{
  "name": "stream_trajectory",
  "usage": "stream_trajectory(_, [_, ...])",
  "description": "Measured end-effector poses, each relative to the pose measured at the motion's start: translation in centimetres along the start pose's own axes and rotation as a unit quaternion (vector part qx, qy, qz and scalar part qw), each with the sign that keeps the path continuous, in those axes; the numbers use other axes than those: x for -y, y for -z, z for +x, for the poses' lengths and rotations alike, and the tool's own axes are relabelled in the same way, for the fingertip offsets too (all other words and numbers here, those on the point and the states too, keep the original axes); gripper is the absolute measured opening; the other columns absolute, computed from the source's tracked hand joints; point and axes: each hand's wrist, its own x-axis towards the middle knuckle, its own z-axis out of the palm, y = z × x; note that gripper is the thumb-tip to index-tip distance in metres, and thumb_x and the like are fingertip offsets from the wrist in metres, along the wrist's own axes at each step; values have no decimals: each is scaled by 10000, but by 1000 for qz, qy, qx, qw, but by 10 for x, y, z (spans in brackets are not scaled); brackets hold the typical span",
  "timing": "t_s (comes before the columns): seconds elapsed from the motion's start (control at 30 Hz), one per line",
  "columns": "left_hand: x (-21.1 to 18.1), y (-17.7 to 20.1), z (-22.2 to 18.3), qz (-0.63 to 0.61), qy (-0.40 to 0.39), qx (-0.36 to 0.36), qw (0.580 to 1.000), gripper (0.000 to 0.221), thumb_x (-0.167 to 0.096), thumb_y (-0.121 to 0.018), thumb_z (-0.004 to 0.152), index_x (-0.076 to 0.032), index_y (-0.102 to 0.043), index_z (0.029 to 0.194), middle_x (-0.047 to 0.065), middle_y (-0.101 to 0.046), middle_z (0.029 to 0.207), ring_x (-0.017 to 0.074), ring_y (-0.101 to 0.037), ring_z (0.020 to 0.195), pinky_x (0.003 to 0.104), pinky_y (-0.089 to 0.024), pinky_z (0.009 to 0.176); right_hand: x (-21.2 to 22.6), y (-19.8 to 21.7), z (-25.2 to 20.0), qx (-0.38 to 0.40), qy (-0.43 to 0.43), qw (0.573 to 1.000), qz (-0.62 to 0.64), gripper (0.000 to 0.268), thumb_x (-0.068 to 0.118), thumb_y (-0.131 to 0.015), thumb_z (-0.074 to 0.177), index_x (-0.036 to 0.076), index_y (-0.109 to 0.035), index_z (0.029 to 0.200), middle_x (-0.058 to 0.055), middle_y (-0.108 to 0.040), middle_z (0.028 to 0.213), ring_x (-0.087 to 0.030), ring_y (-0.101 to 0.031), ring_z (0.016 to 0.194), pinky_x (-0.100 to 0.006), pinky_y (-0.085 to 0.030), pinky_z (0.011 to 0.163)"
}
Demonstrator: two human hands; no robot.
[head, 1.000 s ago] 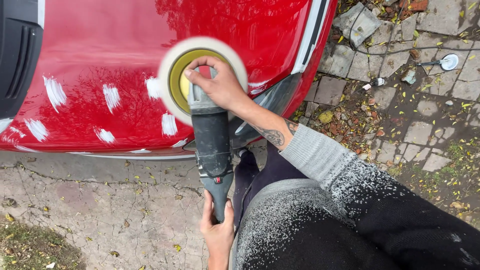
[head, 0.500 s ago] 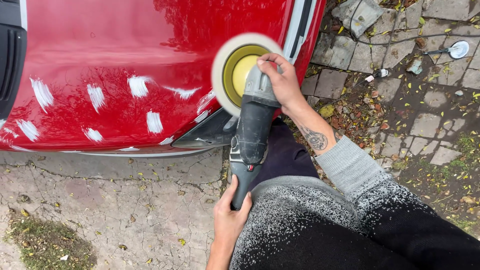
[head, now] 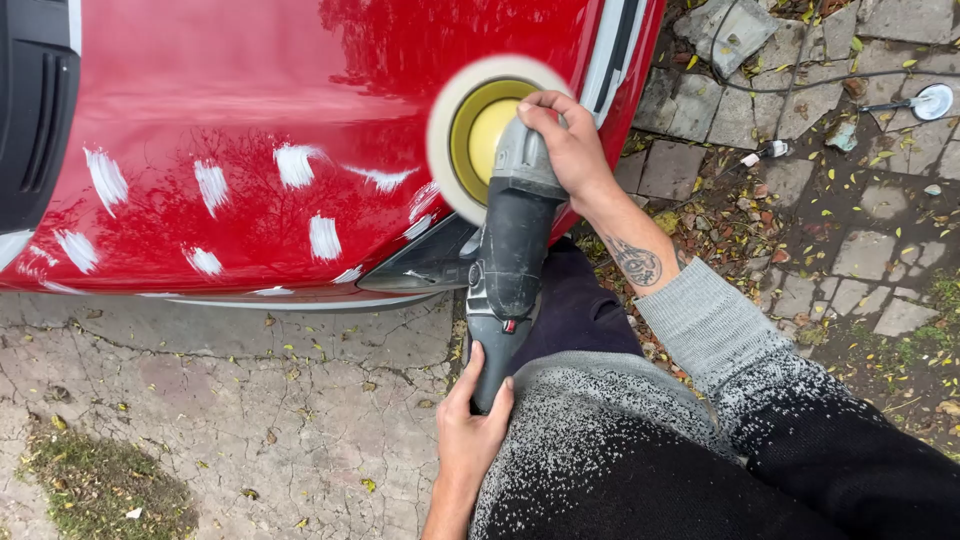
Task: Polishing the hood of a red car using a power polisher and buffing compound.
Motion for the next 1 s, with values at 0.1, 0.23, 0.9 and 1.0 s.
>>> stream_trajectory(0.1, [-3,15,-10,-47,65,-21,997,668,-127,-784,852,-43,-527,1462,169,-780,1095,174,-767,889,302,-619,761,4,-38,1,37,-14,998,-43,267,319,-671,954,110,-657,1120,-30,-683,972,-109,-708,848,-289,-624,761])
stream_trajectory(0.23, [9,32,-12,-128,99,-62,985,694,-91,-751,885,-19,-458,1509,151,-765,1129,149,-739,909,279,-597,781,8,-94,20,98,24,994,-38,280,347,-685,953,129,-665,1128,-48,-713,980,-117,-730,831,-305,-635,761])
stream_trajectory(0.9, [-13,77,-4,-173,188,-185,949,785,-47,-656,914,-91,-302,1613,107,-760,915,78,-601,540,235,-473,455,-17,-220,59,202,112,970,-76,248,317,-699,945,116,-717,1090,-15,-771,955,-71,-779,804,-256,-669,726])
stream_trajectory(1.0, [-10,61,-11,-162,211,-153,952,799,-43,-672,901,-104,-305,1608,125,-748,861,79,-597,532,238,-477,451,-17,-172,50,182,145,972,-31,236,295,-710,987,87,-718,1099,-43,-778,1022,-103,-769,893,-268,-635,804])
